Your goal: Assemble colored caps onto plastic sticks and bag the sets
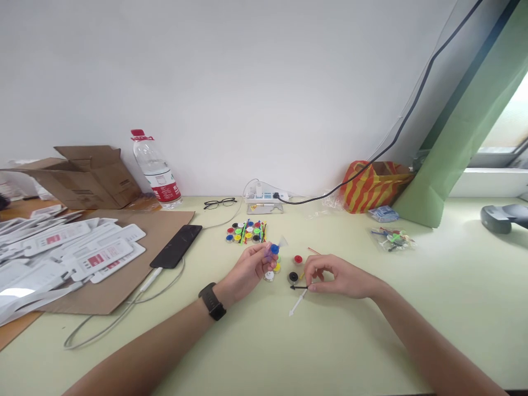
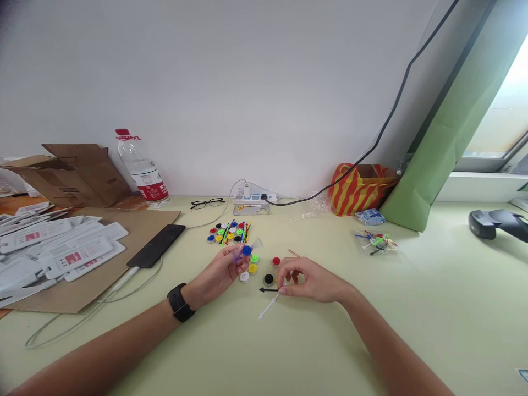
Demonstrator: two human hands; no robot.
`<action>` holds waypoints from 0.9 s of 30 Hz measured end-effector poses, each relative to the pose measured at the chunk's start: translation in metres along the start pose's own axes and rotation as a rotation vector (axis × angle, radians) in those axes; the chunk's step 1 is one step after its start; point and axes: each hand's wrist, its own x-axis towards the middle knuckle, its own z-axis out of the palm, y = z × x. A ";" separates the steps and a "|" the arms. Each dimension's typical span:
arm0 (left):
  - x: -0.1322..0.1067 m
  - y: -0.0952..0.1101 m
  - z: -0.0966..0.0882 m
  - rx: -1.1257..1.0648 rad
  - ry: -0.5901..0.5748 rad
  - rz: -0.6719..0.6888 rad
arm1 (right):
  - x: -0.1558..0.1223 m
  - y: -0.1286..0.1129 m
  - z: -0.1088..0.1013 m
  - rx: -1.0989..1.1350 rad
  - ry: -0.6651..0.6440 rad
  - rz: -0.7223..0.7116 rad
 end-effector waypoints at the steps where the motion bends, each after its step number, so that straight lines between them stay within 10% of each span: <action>1: 0.000 0.000 0.000 -0.002 0.000 0.001 | 0.000 -0.001 0.000 0.046 0.008 0.007; 27: 0.002 -0.001 0.001 -0.082 0.064 0.016 | 0.027 0.029 0.040 0.105 0.320 0.095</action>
